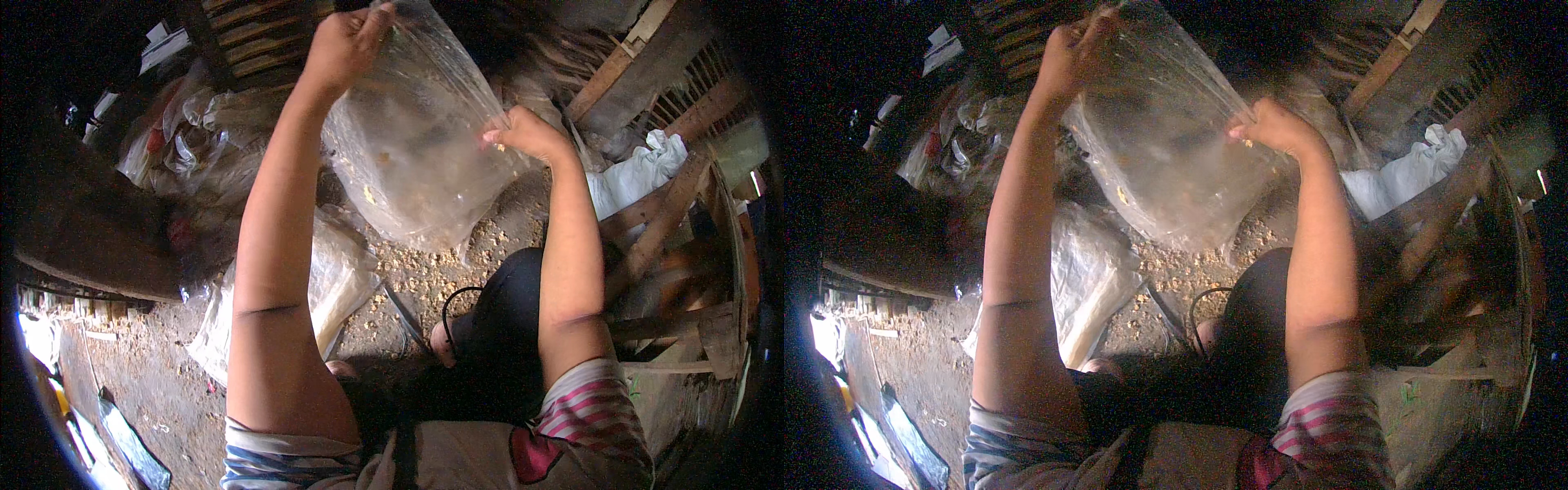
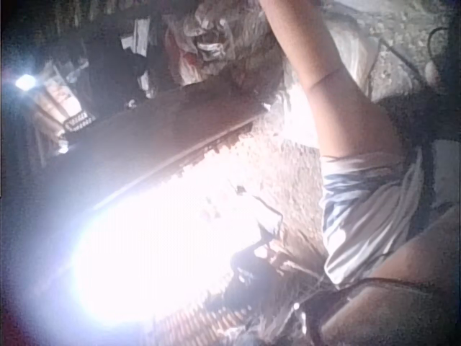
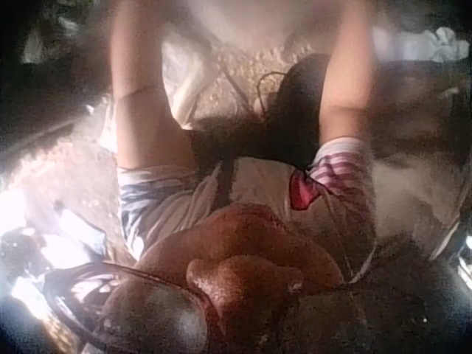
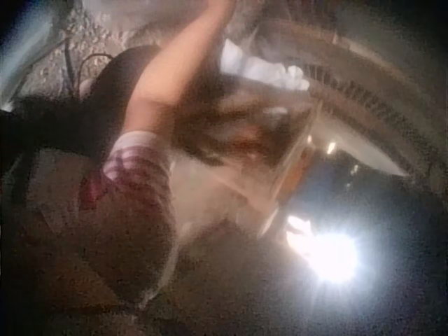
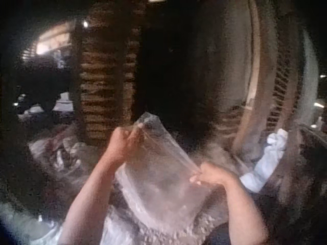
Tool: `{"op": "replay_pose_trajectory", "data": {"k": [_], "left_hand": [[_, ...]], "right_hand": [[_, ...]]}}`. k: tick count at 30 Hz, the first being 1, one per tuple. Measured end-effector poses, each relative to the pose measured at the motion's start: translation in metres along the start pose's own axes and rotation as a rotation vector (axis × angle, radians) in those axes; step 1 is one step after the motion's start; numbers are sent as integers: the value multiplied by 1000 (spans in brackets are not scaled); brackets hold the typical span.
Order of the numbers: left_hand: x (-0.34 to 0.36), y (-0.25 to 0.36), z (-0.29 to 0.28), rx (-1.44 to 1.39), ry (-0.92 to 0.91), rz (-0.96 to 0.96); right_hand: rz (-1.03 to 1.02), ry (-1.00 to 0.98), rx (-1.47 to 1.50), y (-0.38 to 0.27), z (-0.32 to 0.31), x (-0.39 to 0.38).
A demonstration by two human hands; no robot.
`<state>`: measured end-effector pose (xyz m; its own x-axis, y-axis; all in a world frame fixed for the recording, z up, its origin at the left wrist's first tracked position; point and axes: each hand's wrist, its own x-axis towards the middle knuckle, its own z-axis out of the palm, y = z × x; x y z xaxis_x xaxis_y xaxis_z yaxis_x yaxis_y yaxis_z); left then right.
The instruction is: The person sits on the floor and repeatedly scoops grains from a large transparent plastic bag into a smaller bag, then shakes and adjusts the smaller bag. The person continues this repetitive scooping and bagging process.
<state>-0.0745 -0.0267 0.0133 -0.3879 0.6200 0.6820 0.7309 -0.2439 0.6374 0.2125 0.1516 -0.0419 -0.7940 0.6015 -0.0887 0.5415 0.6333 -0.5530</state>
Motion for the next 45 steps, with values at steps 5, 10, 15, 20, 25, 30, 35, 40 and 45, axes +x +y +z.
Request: {"op": "replay_pose_trajectory", "data": {"k": [5,10,15,20,25,30,35,40,45], "left_hand": [[8,12,-8,148,-46,-101],[12,-13,-15,262,38,-33],[3,-40,-48,-58,65,-115],[-12,-85,-44,680,249,-247],[-64,-25,82,495,-224,292],[-81,1,136,80,-798,91],[-83,1,113,-298,-704,-81],[-77,14,119,-445,-912,-307],[-73,2,117,-526,-930,-280]], "right_hand": [[99,-52,-252,40,-12,-9],[187,-209,-431,93,-30,-13],[214,-140,-434,121,-32,-25],[133,-124,126,122,-38,-21],[-119,-35,28,16,-40,-35],[-94,-121,-50,-16,-50,-40],[44,100,-484,20,-79,-55],[-515,107,-215,-31,-26,-43],[-380,36,-181,-21,-2,-15]]}}
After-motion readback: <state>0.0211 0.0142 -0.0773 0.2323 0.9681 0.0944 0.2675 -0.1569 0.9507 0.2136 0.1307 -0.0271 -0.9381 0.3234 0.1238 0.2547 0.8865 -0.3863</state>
